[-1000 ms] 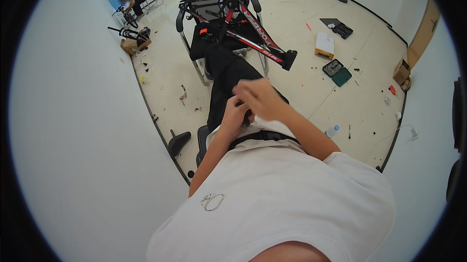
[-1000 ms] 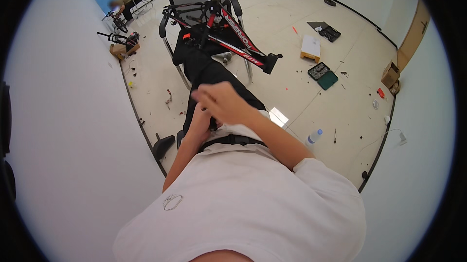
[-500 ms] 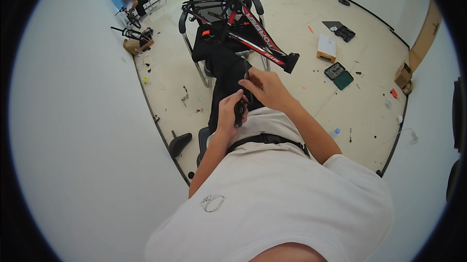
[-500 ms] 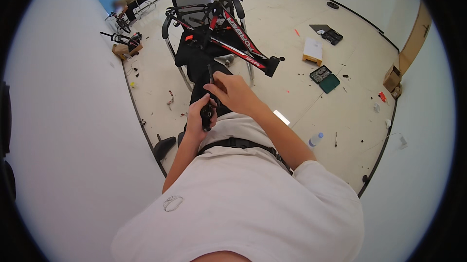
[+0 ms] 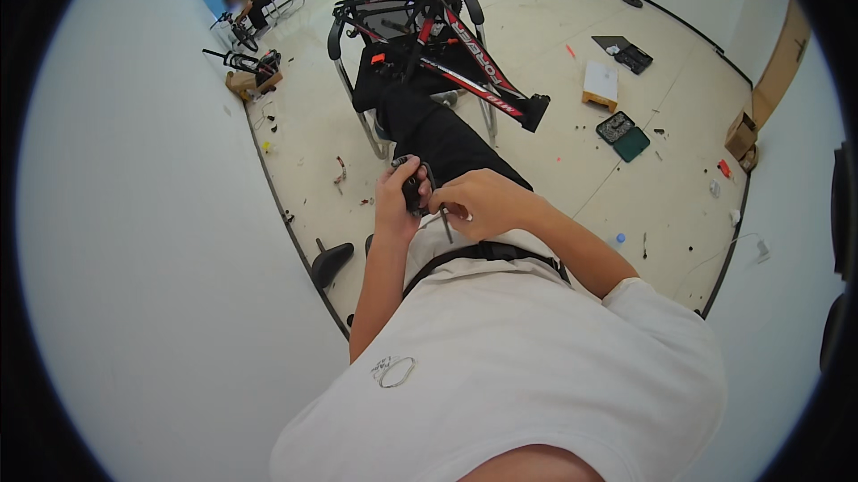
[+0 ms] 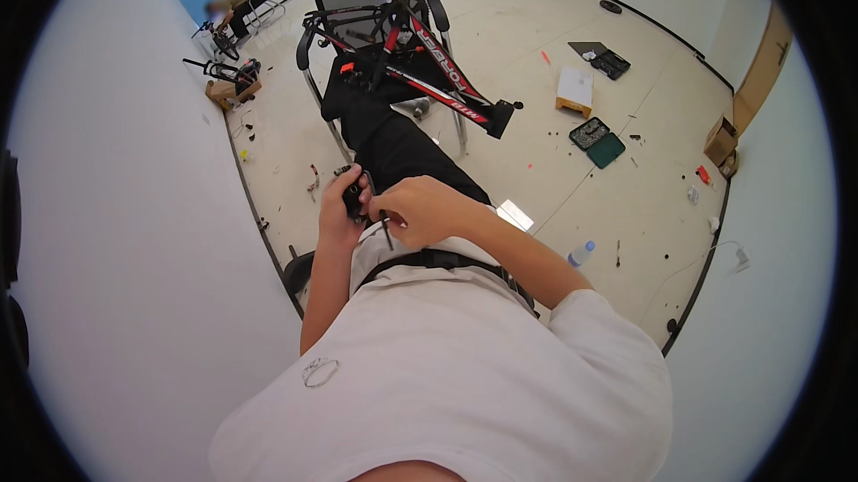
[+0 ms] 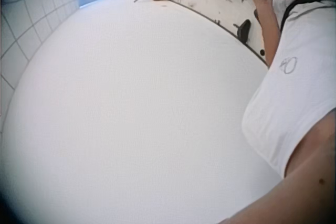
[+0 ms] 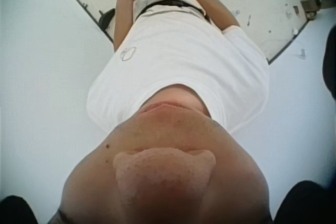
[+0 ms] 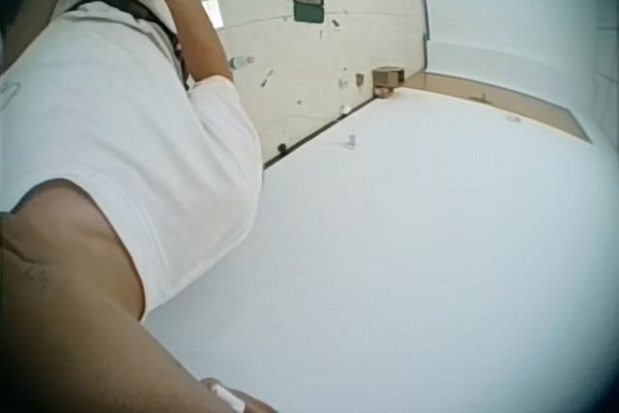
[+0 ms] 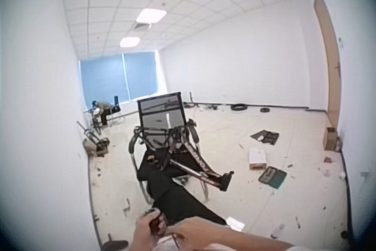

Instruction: The person sits and repeatedly handles a small black cylindrical bicycle part and a thin metal rod. They insert the rod into the cylinder, rotate and pull it out, then repeat the insertion and removal cycle multiple times without attaching the parts to the bicycle frame.

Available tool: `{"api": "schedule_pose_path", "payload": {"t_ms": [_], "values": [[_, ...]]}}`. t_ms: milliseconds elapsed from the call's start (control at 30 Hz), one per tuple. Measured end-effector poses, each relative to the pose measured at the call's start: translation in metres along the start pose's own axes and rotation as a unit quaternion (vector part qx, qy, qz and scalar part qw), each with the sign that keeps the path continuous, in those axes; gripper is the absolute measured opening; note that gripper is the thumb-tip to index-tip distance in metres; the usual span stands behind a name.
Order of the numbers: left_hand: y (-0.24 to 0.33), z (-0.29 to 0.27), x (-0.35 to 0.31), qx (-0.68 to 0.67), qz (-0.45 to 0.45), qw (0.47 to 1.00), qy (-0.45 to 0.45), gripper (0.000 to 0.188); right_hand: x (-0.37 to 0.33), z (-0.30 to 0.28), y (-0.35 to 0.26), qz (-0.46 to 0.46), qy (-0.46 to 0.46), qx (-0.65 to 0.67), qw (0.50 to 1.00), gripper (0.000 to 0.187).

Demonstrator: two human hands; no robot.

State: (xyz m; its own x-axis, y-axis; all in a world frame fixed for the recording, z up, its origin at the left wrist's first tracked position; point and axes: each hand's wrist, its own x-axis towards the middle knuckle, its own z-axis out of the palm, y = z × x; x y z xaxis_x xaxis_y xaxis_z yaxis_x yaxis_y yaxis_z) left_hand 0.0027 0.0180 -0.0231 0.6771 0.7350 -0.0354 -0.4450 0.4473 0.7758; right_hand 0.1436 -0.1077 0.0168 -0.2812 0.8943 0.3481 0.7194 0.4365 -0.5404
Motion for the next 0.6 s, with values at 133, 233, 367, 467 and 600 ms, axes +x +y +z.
{"api": "schedule_pose_path", "payload": {"t_ms": [133,233,367,467,600], "values": [[0.017,0.014,-0.011,0.044,0.007,0.999,-0.018,0.013,0.002,-0.004,0.011,0.081,-0.012,-0.007,0.997,0.027],[0.014,0.016,-0.012,0.056,-0.011,0.997,-0.052,0.012,0.003,-0.015,0.017,0.11,0.022,-0.036,0.993,0.031],[0.004,0.02,-0.015,0.095,-0.037,0.992,-0.078,0.009,-0.001,-0.025,0.036,0.134,0.06,0.084,0.986,0.039],[-0.004,0.021,-0.013,0.148,-0.038,0.985,-0.078,0.008,-0.003,-0.043,0.031,0.162,0.079,0.267,0.947,0.045],[-0.01,0.017,-0.011,0.157,-0.017,0.986,-0.044,0.008,-0.004,-0.05,0.012,0.114,0.014,0.403,0.908,0.047]]}}
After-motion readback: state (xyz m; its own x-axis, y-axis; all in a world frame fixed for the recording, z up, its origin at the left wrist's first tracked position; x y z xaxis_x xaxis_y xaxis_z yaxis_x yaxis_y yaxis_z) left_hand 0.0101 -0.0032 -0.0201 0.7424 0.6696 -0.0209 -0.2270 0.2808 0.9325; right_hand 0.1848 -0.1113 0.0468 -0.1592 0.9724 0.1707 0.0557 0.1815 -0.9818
